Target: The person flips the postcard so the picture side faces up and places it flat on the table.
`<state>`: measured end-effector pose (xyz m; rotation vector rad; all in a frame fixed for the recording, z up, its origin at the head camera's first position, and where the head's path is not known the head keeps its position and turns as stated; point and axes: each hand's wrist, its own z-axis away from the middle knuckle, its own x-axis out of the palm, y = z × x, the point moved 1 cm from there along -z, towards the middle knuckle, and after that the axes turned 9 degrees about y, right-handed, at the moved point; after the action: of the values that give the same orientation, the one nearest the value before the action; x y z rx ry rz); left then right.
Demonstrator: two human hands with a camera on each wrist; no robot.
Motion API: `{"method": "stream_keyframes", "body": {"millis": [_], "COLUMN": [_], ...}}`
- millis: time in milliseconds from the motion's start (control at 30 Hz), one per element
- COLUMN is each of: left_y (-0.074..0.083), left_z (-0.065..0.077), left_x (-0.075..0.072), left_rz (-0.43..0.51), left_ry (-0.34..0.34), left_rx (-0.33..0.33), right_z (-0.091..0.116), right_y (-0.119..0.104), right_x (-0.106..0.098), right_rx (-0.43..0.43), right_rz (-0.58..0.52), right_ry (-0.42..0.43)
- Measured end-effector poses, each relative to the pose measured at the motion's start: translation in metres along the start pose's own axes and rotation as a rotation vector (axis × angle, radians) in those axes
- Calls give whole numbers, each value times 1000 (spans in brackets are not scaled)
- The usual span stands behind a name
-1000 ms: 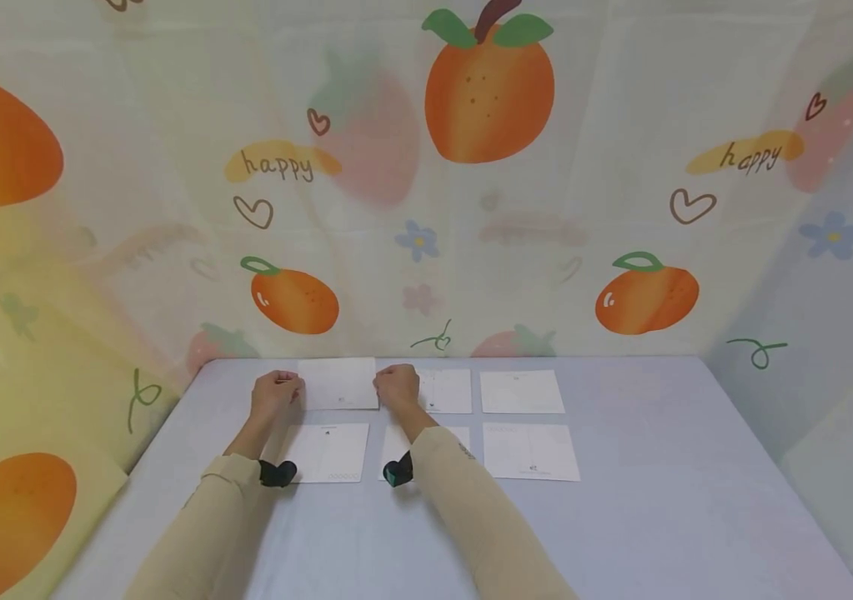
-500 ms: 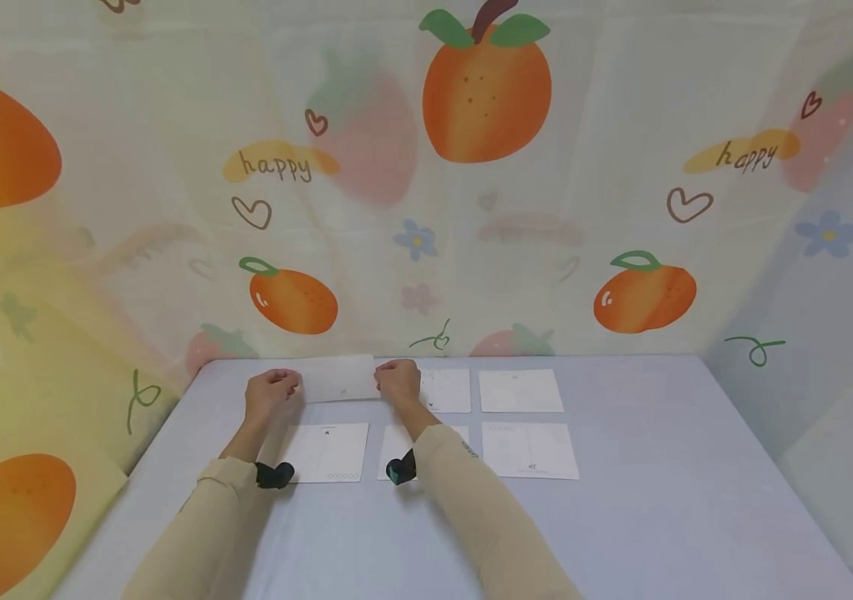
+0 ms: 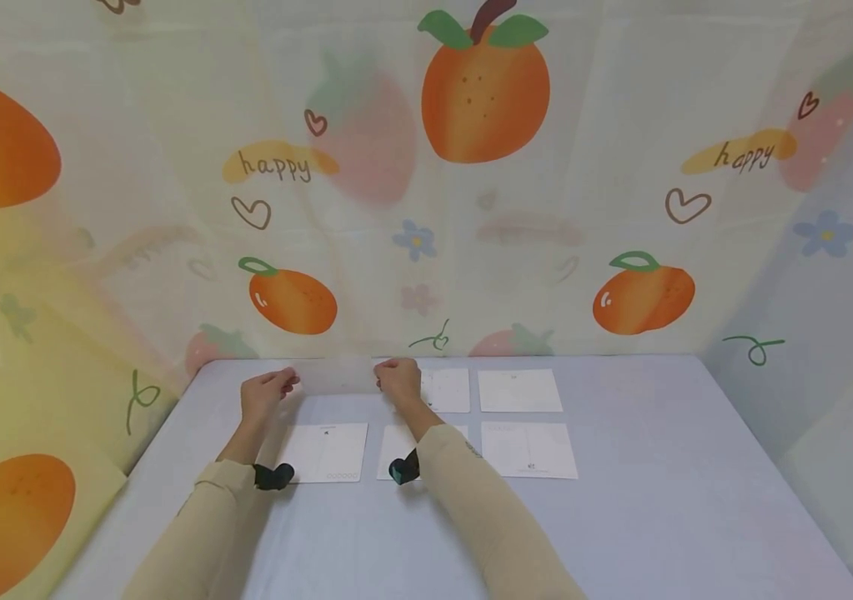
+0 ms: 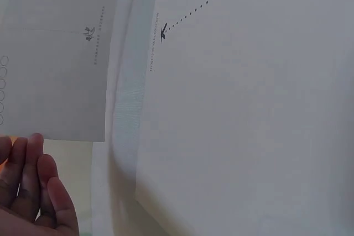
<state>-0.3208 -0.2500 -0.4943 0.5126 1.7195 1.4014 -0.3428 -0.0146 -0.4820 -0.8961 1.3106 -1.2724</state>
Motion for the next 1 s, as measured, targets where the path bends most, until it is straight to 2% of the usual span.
{"method": "stream_keyframes", "body": {"millis": [200, 333, 467, 633, 867, 1000], "left_y": [-2, -3, -3, -4, -3, -3], "left_z": [0, -1, -2, -1, 2, 2], "left_x": [-2, -1, 0, 2, 3, 3], "left_rz": [66, 77, 23, -59, -70, -72], "left_ry": [-22, -24, -45, -102, -113, -108], "left_rx": [-50, -90, -122, -140, -139, -146], "right_z": [-2, -4, -6, -7, -5, -1], "right_y": [3, 5, 7, 9, 14, 17], "right_x": [1, 1, 0, 2, 4, 5], "right_rx": [23, 21, 34, 52, 111, 138], "right_rz": [-30, -36, -20, -36, -84, -63], "right_ry": [-1, 1, 9, 23, 46, 28]}}
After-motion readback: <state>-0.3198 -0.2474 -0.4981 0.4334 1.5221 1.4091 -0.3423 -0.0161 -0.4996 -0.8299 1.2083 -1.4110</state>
